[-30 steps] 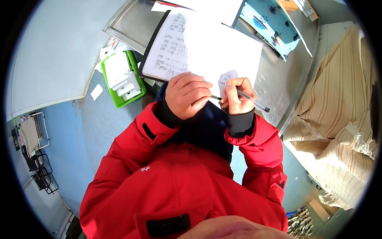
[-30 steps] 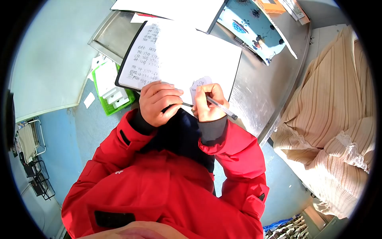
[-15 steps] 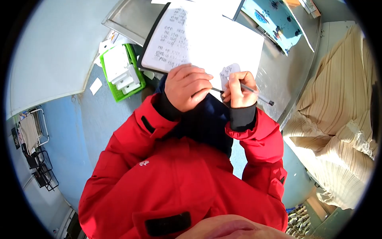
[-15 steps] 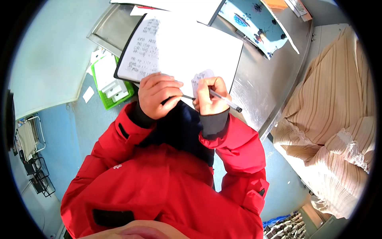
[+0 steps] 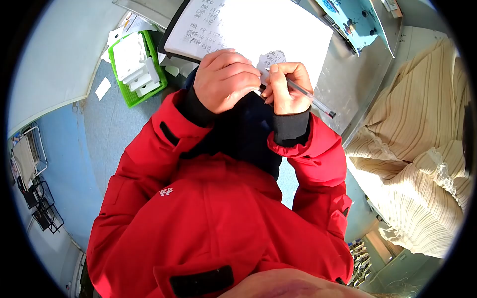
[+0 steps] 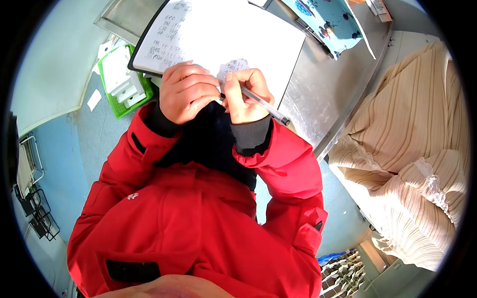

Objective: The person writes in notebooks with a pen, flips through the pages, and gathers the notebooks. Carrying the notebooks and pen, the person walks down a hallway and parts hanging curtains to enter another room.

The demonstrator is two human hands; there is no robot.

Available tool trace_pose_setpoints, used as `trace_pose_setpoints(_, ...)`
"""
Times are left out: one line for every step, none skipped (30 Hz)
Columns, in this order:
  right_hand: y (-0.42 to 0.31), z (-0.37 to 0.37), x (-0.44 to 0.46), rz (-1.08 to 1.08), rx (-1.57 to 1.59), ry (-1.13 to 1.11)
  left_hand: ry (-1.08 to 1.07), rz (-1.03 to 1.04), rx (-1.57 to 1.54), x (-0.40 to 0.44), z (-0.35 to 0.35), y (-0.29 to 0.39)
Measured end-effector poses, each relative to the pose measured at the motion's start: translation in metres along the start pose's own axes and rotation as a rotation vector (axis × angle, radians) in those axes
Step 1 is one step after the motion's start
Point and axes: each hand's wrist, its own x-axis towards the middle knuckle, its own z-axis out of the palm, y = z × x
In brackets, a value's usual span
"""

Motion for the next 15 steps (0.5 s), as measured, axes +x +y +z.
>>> trace_pose_setpoints(0.0009, 0.0007, 0.0006, -0.008, -0.007, -0.003, 0.002, -0.011, 0.000, 0.0018, -0.0013, 0.0012)
trace_pose_setpoints(0.0014, 0.0016, 0.0011, -0.018, -0.013, -0.006, 0.005, -0.022, 0.002, 0.0044, -0.0021, 0.0033)
trace_pose_setpoints(0.0016, 0.0019, 0.0008, -0.023, -0.017, 0.003, 0.009, -0.033, 0.001, 0.0059, -0.0019, 0.0053)
trace_pose_setpoints(0.0017, 0.0018, 0.0003, -0.027, -0.021, 0.014, 0.015, -0.045, 0.003, 0.0058, -0.0006, 0.0068)
trace_pose_setpoints(0.0016, 0.0016, 0.0002, -0.032, -0.024, 0.026, 0.020, -0.056, 0.004, 0.0054, 0.0010, 0.0081)
trace_pose_setpoints(0.0012, 0.0015, 0.0007, -0.023, -0.021, 0.020, 0.024, -0.068, 0.006, 0.0049, 0.0019, 0.0088)
trace_pose_setpoints(0.0006, 0.0017, 0.0018, -0.013, -0.016, 0.014, 0.023, -0.069, -0.005, 0.0051, 0.0015, 0.0089)
trace_pose_setpoints(0.0004, 0.0018, 0.0028, -0.003, -0.012, 0.008, 0.022, -0.069, -0.016, 0.0058, 0.0007, 0.0088)
trace_pose_setpoints(0.0006, 0.0012, 0.0035, 0.008, -0.006, -0.003, 0.019, -0.070, -0.027, 0.0059, 0.0006, 0.0086)
trace_pose_setpoints(0.0008, 0.0003, 0.0043, 0.018, 0.000, -0.013, 0.021, -0.067, -0.035, 0.0049, 0.0013, 0.0080)
trace_pose_setpoints(0.0006, 0.0002, 0.0047, 0.027, 0.006, -0.022, 0.023, -0.063, -0.043, 0.0036, 0.0020, 0.0068)
trace_pose_setpoints(0.0002, 0.0007, 0.0045, 0.030, 0.011, -0.012, 0.026, -0.060, -0.049, 0.0027, 0.0022, 0.0057)
trace_pose_setpoints(-0.0004, 0.0015, 0.0039, 0.033, 0.016, -0.001, 0.027, -0.058, -0.046, 0.0024, 0.0018, 0.0053)
trace_pose_setpoints(-0.0006, 0.0019, 0.0037, 0.037, 0.020, 0.010, 0.027, -0.056, -0.043, 0.0021, 0.0015, 0.0053)
trace_pose_setpoints(0.0002, 0.0017, 0.0037, 0.028, 0.010, 0.005, 0.027, -0.054, -0.042, 0.0021, 0.0018, 0.0053)
